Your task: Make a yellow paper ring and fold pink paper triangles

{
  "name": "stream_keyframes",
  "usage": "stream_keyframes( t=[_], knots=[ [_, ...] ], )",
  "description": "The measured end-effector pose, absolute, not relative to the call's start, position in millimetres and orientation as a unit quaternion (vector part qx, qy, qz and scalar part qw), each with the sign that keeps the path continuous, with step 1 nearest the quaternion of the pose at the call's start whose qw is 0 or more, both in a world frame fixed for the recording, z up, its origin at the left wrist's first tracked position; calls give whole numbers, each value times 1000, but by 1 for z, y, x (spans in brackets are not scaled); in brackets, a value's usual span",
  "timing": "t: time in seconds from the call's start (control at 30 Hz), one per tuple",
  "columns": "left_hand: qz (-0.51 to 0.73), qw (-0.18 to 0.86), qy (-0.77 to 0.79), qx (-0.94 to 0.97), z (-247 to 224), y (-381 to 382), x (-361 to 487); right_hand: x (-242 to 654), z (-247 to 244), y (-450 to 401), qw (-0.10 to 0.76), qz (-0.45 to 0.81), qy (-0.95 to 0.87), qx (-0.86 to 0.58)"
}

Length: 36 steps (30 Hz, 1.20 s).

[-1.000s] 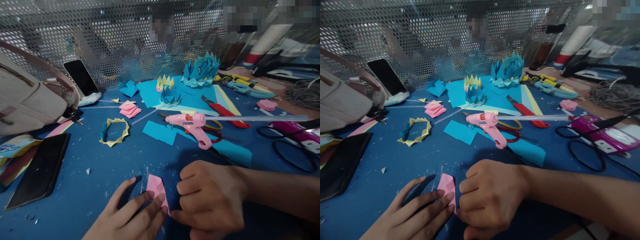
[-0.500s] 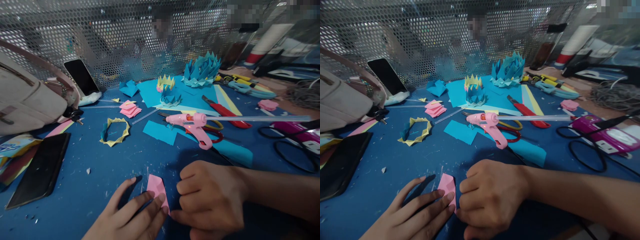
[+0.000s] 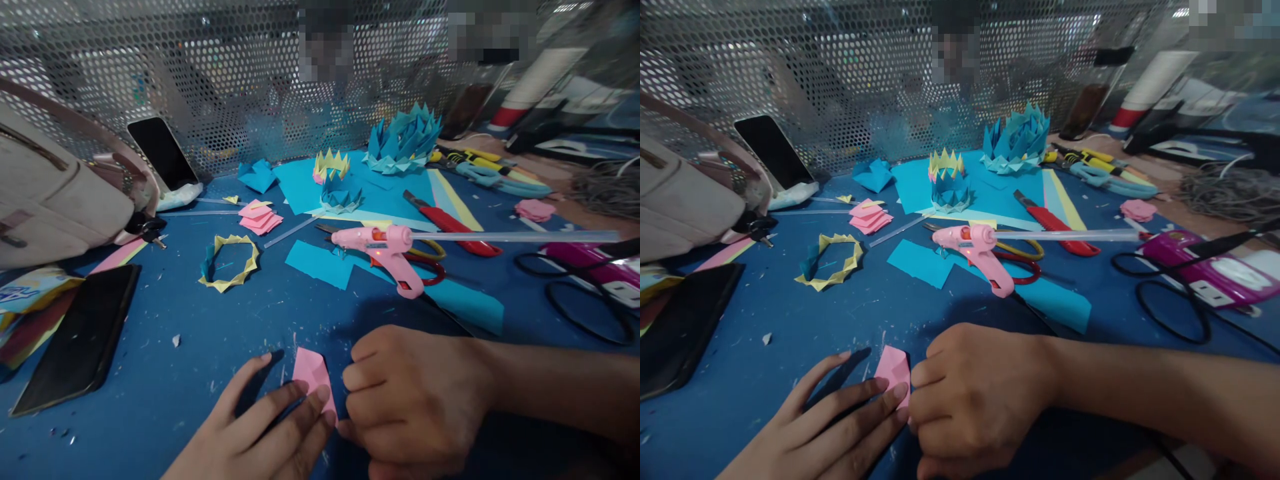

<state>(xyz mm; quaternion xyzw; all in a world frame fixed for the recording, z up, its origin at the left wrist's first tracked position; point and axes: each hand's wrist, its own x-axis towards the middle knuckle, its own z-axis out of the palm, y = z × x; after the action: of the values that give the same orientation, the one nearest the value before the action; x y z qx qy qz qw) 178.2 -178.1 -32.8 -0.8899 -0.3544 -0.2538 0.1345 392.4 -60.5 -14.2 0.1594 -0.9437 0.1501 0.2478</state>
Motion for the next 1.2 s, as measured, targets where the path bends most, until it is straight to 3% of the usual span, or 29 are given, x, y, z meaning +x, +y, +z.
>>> stream_keyframes(
  t=[0.13, 0.33, 0.63, 1.2],
  knots=[
    [-228, 128, -350, -900, -30, -181, 176, 390, -14, -59, 240, 173, -943, 154],
    [-234, 122, -348, -900, -32, -183, 173, 395, -13, -49, 305, 208, -919, 136],
    [-219, 115, -350, -903, -29, -184, 175, 396, -18, -51, 297, 167, -932, 128],
    [-216, 124, -344, -905, -32, -185, 174, 395, -17, -54, 232, 199, -947, 100]
  ],
)
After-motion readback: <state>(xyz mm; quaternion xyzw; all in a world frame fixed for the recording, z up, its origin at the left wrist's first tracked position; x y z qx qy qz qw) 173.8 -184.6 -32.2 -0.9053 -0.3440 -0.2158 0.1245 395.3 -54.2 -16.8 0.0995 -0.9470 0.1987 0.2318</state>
